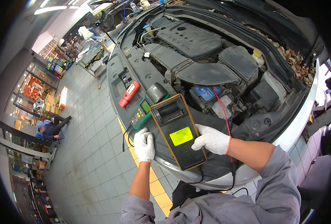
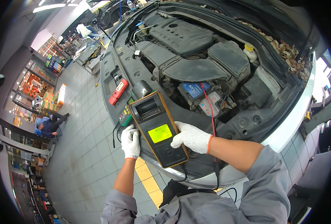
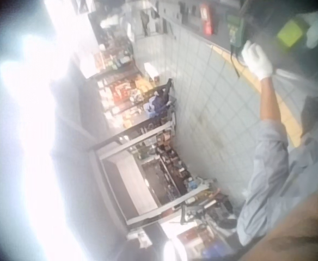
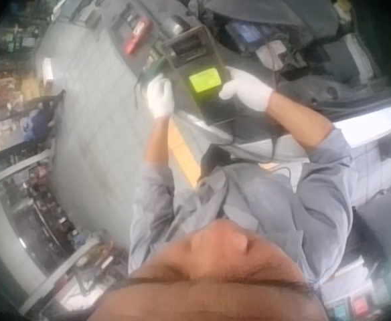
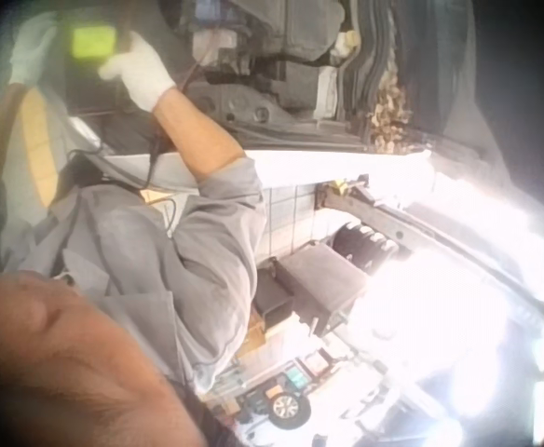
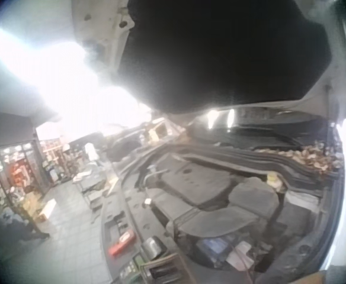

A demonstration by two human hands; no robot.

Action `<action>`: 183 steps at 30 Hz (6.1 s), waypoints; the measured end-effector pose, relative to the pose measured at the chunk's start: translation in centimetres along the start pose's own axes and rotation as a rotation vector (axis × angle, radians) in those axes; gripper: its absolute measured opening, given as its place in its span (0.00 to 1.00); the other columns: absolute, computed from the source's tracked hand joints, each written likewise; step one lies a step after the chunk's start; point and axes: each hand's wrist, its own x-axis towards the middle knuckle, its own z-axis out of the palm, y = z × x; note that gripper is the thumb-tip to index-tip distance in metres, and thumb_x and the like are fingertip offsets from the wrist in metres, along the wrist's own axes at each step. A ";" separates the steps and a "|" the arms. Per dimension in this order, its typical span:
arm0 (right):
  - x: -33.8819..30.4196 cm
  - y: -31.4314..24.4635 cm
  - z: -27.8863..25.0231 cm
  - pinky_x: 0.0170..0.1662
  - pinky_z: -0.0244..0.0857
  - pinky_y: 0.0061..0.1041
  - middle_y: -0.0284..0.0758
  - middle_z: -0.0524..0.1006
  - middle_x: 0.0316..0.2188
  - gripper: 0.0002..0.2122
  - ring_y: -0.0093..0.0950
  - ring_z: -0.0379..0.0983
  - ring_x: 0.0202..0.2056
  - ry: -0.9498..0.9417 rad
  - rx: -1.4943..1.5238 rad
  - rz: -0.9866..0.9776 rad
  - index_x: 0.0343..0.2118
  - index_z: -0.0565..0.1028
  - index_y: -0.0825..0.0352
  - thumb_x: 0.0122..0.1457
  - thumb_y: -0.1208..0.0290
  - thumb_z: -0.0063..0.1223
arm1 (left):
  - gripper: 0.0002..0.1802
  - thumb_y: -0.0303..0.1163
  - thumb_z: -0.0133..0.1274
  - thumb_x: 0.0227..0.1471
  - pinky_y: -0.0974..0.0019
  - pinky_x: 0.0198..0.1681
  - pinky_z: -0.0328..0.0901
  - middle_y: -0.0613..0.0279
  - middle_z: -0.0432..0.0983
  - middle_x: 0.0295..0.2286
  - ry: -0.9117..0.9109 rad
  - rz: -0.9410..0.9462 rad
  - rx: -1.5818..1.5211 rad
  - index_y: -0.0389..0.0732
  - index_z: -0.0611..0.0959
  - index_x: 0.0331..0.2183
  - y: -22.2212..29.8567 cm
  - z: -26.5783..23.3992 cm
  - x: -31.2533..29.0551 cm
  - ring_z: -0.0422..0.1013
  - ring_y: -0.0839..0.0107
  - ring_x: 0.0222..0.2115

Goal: The person connects a battery tester to the car battery terminals and operates the device to read results. They then use a multimeter to measure voltage at the battery and other engine bay points, adjusting probes and observing readings. The person removes the tester and multimeter and places them on a nearby cart.

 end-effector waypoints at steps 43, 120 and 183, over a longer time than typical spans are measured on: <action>0.2 0.3 -0.1 0.59 0.67 0.25 0.43 0.79 0.50 0.36 0.30 0.75 0.51 -0.023 -0.006 -0.025 0.64 0.69 0.78 0.49 0.75 0.64 | 0.04 0.27 0.62 0.57 0.55 0.59 0.67 0.53 0.81 0.47 -0.004 -0.013 0.000 0.40 0.87 0.36 0.2 -0.1 0.0 0.75 0.54 0.51; -0.2 -0.6 0.2 0.59 0.67 0.26 0.43 0.79 0.52 0.37 0.30 0.74 0.52 -0.028 -0.056 -0.001 0.65 0.68 0.77 0.48 0.77 0.62 | 0.04 0.27 0.62 0.57 0.55 0.59 0.67 0.53 0.82 0.47 0.001 -0.002 0.001 0.40 0.87 0.36 0.3 -0.2 0.0 0.75 0.54 0.51; -0.6 -1.3 0.2 0.56 0.67 0.26 0.42 0.79 0.52 0.38 0.28 0.73 0.50 -0.038 -0.175 0.011 0.67 0.66 0.75 0.50 0.75 0.63 | 0.04 0.26 0.61 0.57 0.55 0.60 0.66 0.52 0.82 0.47 -0.006 -0.004 -0.013 0.39 0.87 0.36 -0.2 0.1 0.0 0.75 0.54 0.51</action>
